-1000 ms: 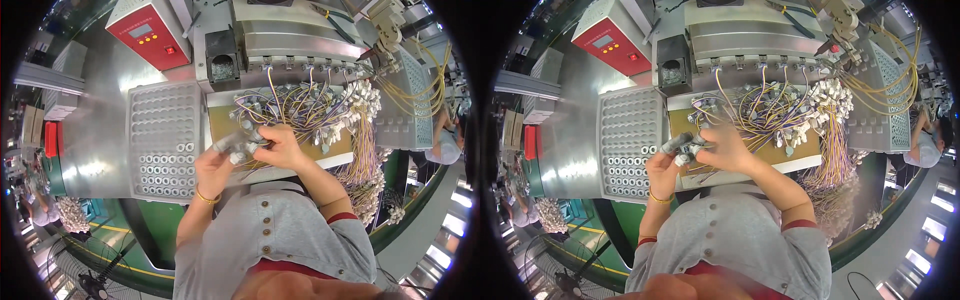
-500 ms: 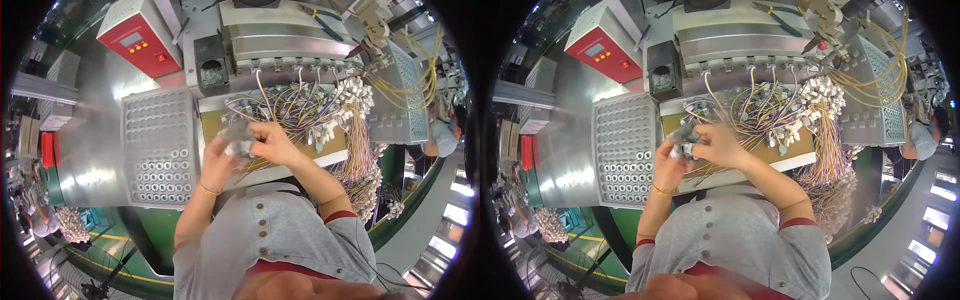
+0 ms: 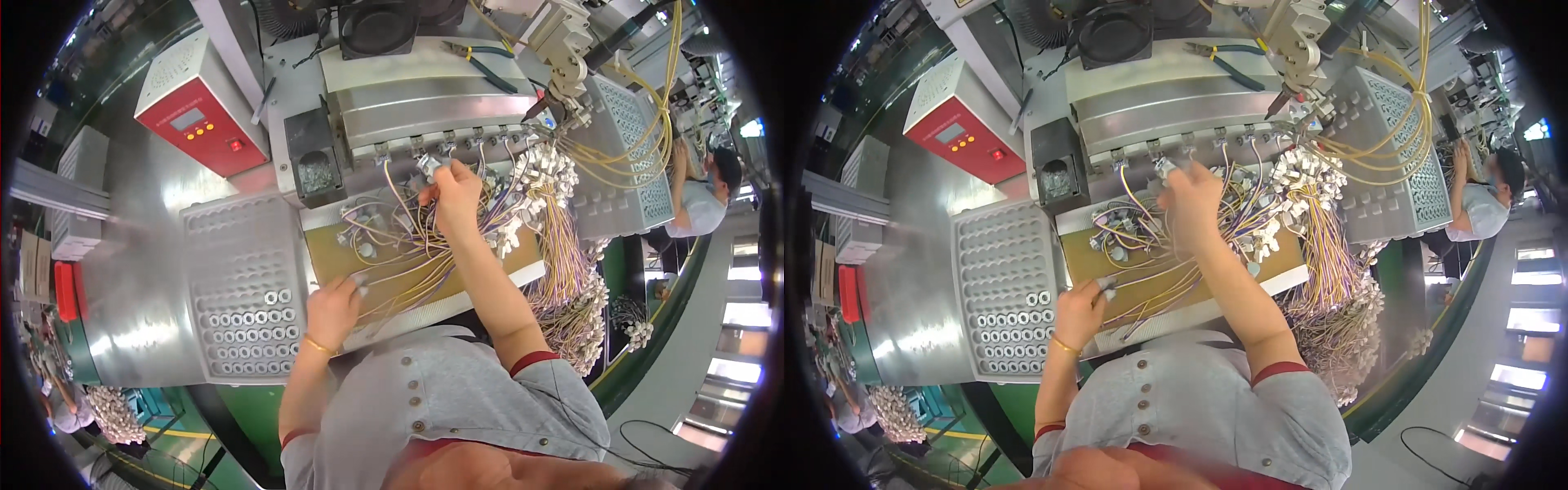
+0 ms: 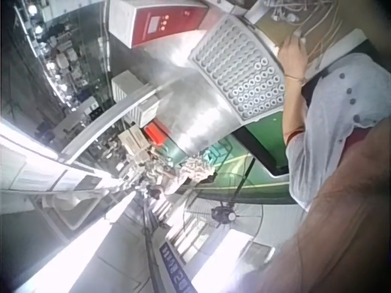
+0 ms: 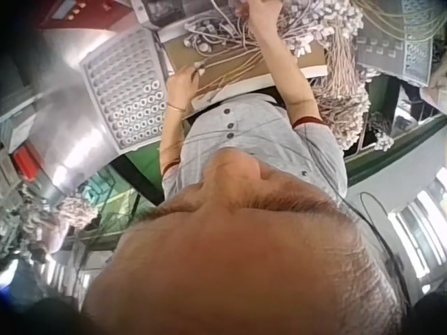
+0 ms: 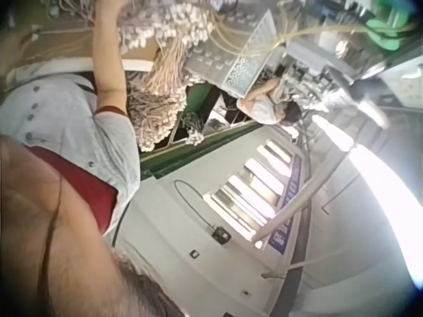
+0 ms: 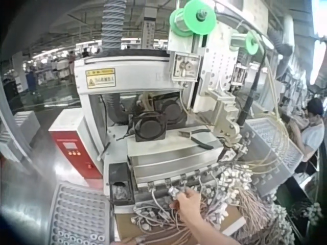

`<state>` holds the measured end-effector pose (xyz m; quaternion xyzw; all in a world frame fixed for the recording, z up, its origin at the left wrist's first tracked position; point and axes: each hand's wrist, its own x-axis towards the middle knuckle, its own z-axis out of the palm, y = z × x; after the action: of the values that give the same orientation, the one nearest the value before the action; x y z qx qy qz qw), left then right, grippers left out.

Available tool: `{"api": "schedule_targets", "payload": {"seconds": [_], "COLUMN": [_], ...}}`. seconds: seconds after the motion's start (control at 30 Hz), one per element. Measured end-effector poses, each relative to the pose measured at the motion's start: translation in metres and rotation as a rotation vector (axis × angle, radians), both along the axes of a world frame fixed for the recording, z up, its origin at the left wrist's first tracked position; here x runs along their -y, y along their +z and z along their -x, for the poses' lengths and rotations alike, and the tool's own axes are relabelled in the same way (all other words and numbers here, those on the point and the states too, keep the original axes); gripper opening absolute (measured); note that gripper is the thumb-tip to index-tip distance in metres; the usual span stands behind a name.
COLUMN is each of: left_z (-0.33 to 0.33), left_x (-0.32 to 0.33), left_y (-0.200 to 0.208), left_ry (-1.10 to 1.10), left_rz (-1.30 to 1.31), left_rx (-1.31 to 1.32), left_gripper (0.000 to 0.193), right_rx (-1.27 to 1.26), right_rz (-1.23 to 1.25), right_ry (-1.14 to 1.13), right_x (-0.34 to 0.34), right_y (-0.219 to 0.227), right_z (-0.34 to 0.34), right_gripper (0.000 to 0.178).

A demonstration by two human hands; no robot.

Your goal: The person takes components from a tray, attaches them onto wire harness ends, inserts the harnesses into a machine, and places the finished wire harnesses into a bin.

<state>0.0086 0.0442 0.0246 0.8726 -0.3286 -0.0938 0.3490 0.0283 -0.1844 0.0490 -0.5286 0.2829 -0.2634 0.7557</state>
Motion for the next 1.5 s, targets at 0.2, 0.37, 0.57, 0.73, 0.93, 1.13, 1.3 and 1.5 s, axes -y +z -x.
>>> {"api": "schedule_targets", "payload": {"seconds": [0.2,0.37,0.57,0.73,0.93,1.13,1.3,1.5], "left_z": [-0.006,-0.012,-0.013,-0.016,-0.007,-0.015,-0.007,-0.009], "left_x": [-0.003,-0.009,-0.032,-0.027,-0.025,-0.014,-0.035,-0.037], "left_y": [0.004,0.019,0.011,0.02,0.022,0.034,0.013,0.019], "left_ry": [0.0,-0.004,0.078,0.105,0.118,0.068,0.15,0.27], "left_rz": [-0.069,-0.098,-0.17,-0.041,0.08,0.074,0.048,0.271], "left_rx": [0.16,0.229,0.189,0.177,-0.011,0.336,-0.015,-0.347], "left_gripper": [0.015,0.016,0.019,0.019,0.019,0.02,0.022,0.022], "right_rx": [0.169,-0.215,-0.081,-0.251,-0.185,-0.215,-0.273,-0.432], "right_rz": [-0.221,0.765,0.427,0.543,0.317,0.981,0.847,1.172], "right_ry": [-0.109,0.228,0.161,0.371,0.252,0.235,-0.417,-0.271], "right_x": [-0.018,0.007,0.028,0.019,0.006,0.027,0.116,0.225], "right_y": [0.009,0.006,0.033,0.028,0.028,0.019,0.014,0.011], "right_z": [-0.017,0.024,0.061,0.018,-0.007,0.032,0.075,0.049], "right_gripper": [0.014,0.018,0.026,0.028,0.032,0.02,0.011,0.032]}}
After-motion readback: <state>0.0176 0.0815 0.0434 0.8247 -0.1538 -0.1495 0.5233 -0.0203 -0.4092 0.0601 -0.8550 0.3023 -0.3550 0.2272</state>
